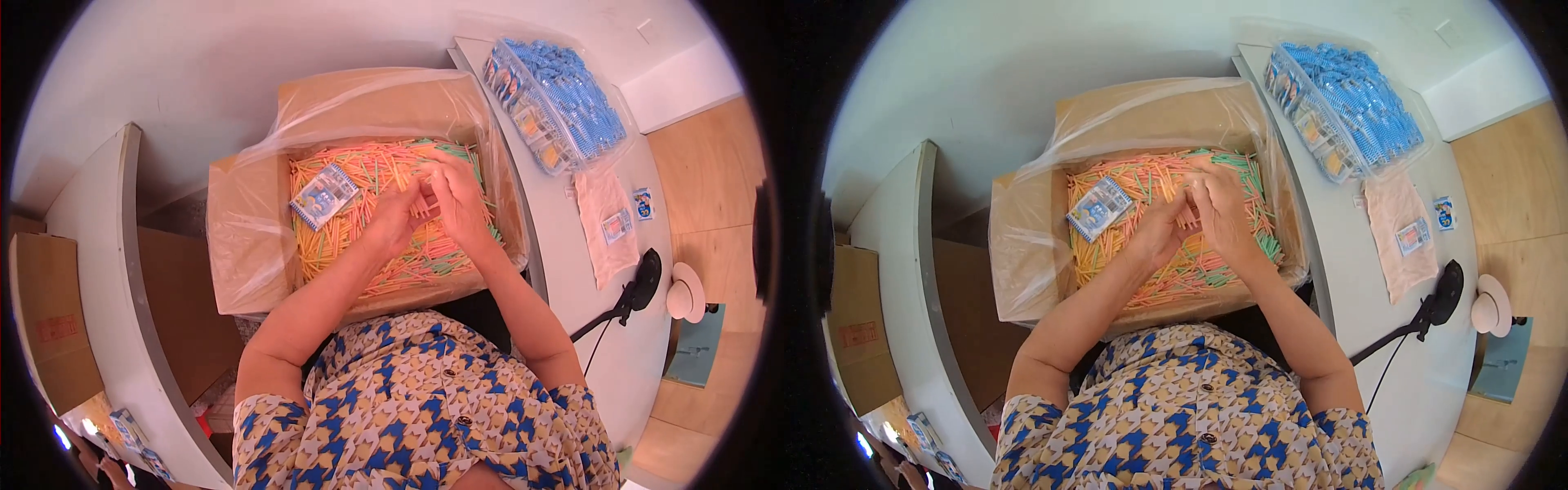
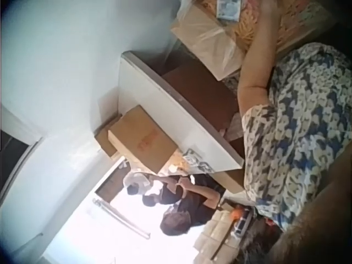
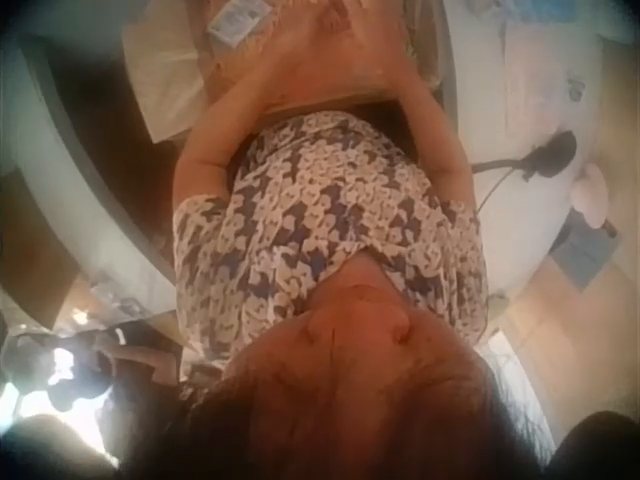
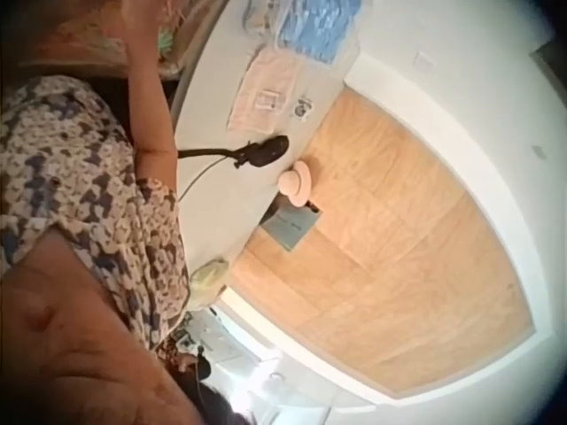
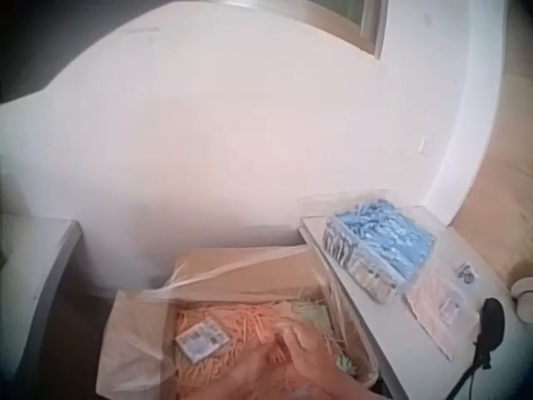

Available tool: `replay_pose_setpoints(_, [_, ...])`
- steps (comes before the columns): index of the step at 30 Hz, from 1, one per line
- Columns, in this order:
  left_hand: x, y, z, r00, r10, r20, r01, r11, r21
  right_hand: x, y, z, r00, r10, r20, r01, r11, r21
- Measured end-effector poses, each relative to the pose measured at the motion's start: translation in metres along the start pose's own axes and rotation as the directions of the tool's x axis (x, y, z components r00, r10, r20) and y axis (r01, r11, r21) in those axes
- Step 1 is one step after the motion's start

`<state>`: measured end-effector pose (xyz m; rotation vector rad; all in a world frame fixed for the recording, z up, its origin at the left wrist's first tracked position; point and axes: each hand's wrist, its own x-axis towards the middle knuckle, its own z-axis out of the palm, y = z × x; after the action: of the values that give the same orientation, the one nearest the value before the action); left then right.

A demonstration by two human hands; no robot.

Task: Packaging small clear bags into a box filled with colorful shredded paper.

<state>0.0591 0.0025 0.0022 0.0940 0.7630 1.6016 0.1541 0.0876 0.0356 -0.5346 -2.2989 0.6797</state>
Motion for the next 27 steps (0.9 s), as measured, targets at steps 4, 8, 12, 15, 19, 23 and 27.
replay_pose_setpoints(4, [0.0,0.002,0.007,0.998,-0.045,0.036,0.039,0.987,0.158,-0.013,0.025,0.015,0.983,0.123,0.136,-0.121,0.992,-0.02])
replay_pose_setpoints(8, [0.012,-0.007,-0.016,0.981,-0.13,0.143,0.099,0.973,0.209,-0.004,0.013,0.001,0.912,0.294,0.287,-0.325,0.943,0.068])
replay_pose_setpoints(12, [0.007,-0.006,-0.013,0.973,-0.167,0.159,0.125,0.961,0.249,0.01,0.002,-0.031,0.876,0.038,0.481,-0.154,0.967,0.204])
replay_pose_setpoints(15, [0.01,-0.01,-0.015,0.964,-0.12,0.236,0.085,0.985,0.152,0.011,0.003,-0.034,0.798,-0.101,0.595,0.129,0.992,-0.005])
replay_pose_setpoints(19, [0.008,-0.006,-0.016,0.975,-0.14,0.175,0.109,0.978,0.175,0.004,0.006,-0.025,0.822,-0.139,0.552,0.217,0.973,-0.078])
replay_pose_setpoints(23, [0.003,-0.008,-0.014,0.98,-0.108,0.169,0.059,0.961,0.271,-0.001,0.005,-0.025,0.855,-0.063,0.515,0.013,0.995,0.101])
replay_pose_setpoints(27, [0.009,0.008,-0.015,1.0,0.022,-0.014,-0.015,0.93,0.368,-0.01,0.019,-0.035,0.946,0.07,0.317,-0.134,0.973,0.187])
